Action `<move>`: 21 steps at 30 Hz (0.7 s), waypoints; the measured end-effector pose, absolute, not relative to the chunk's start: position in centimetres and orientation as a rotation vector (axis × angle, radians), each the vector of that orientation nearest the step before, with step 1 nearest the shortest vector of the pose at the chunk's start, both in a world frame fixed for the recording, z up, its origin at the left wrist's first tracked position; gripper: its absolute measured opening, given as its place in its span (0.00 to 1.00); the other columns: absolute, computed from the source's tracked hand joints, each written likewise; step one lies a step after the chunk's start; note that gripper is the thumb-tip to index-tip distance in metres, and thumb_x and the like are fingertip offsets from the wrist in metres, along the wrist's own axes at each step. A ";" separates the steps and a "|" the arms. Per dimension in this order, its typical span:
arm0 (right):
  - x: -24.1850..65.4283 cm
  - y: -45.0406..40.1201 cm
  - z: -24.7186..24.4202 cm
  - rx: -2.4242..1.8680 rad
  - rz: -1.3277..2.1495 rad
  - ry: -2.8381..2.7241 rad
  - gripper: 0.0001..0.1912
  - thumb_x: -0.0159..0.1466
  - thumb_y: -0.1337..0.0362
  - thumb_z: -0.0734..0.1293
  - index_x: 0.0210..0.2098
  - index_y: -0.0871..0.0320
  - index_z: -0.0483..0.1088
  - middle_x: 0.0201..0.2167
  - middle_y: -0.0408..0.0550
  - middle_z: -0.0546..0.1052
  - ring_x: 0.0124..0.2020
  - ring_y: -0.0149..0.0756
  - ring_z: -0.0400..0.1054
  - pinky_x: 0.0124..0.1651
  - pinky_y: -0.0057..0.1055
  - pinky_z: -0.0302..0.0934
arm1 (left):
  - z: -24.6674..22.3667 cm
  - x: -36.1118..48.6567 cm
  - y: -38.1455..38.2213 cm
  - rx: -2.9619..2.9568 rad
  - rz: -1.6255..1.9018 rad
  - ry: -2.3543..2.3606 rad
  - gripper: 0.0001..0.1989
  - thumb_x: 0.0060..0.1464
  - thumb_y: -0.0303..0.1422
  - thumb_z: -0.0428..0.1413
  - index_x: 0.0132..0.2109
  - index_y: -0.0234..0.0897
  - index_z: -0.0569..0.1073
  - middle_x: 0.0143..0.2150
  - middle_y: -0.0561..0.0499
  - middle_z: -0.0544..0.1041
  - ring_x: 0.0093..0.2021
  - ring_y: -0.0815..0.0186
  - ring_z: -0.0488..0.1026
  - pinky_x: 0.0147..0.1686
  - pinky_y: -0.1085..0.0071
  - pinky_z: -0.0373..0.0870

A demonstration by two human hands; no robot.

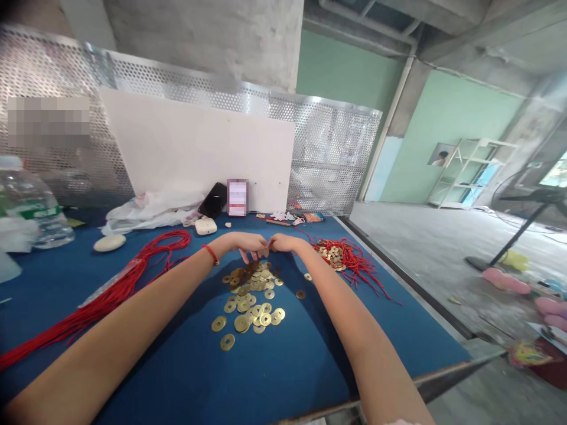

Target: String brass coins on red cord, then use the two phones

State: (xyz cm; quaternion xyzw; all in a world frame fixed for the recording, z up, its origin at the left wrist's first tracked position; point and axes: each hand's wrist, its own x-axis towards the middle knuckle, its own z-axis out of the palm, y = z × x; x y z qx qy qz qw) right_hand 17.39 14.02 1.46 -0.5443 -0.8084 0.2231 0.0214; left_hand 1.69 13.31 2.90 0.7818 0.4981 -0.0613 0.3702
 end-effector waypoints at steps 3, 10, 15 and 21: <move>16.8 13.5 2.4 -1.482 1.209 -2.556 0.15 0.53 0.74 0.63 0.39 0.58 0.73 0.37 0.46 0.78 0.36 0.34 0.72 0.38 0.27 0.66 | 4.6 1.4 12.5 1.943 -0.277 1.086 0.15 0.42 0.33 0.54 0.40 0.36 0.74 0.42 0.43 0.78 0.41 0.59 0.76 0.30 0.72 0.76; 16.7 14.1 1.7 -1.605 0.954 -2.245 0.11 0.54 0.75 0.61 0.34 0.62 0.72 0.39 0.52 0.77 0.39 0.37 0.71 0.35 0.27 0.67 | 4.2 -0.4 14.1 2.039 0.023 1.497 0.15 0.44 0.30 0.50 0.40 0.34 0.74 0.44 0.41 0.77 0.40 0.58 0.76 0.29 0.69 0.76; 15.4 13.2 1.8 -1.407 1.392 -2.416 0.10 0.55 0.74 0.62 0.34 0.63 0.73 0.36 0.52 0.78 0.34 0.33 0.73 0.36 0.28 0.68 | 3.4 0.5 13.7 2.043 -0.179 1.240 0.13 0.45 0.30 0.51 0.40 0.35 0.73 0.45 0.42 0.77 0.43 0.60 0.75 0.31 0.74 0.74; 15.4 14.0 1.5 -1.572 0.676 -2.267 0.18 0.59 0.79 0.56 0.44 0.71 0.71 0.50 0.59 0.73 0.49 0.39 0.67 0.50 0.28 0.61 | 3.8 -2.8 13.5 2.063 0.001 1.636 0.19 0.50 0.33 0.49 0.49 0.33 0.70 0.49 0.39 0.75 0.39 0.61 0.77 0.32 0.72 0.74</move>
